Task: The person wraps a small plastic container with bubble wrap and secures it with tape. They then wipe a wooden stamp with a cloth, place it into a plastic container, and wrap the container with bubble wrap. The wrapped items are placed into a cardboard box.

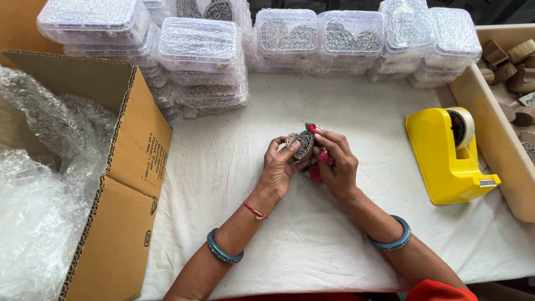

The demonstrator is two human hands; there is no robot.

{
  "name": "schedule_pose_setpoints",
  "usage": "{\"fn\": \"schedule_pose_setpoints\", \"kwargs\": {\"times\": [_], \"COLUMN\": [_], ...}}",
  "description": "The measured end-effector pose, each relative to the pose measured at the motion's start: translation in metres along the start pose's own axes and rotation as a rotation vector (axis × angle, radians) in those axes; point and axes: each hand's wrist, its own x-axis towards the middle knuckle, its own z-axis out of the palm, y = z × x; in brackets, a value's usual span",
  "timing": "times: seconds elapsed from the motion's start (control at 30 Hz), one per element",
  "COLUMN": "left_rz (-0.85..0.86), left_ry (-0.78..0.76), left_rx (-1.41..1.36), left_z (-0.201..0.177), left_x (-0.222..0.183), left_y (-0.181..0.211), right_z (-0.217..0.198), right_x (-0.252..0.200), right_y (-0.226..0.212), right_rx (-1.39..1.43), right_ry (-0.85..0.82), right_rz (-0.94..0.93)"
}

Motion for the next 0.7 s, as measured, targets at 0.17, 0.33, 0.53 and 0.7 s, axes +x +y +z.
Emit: {"fn": "schedule_pose_setpoints", "kwargs": {"times": [0.17, 0.33, 0.53, 0.7], "left_rz": [0.099, 0.195, 0.163, 0.074], "left_ry": [0.066, 0.02, 0.023, -0.025], "left_rx": [-0.099, -0.133, -0.041, -0.121], "left_z": [-0.011, -0.01, -0.026, -0.028], "left_x": [0.01, 0.01, 0.017, 0.017], "left_y": [-0.007, 0.001, -0.023, -0.027], "right_z": [0.002, 0.004, 0.001, 0.001], "right_x": [-0.006, -0.009, -0.004, 0.011], "right_y": [-0.008, -0.01, 0.008, -0.002], "right_rx": [-0.096, 0.029, -0.005, 0.025], "right_ry": [-0.045, -0.265, 0.021, -0.129], "right_rz": [-0.183, -0.377, 0.019, -0.005]}}
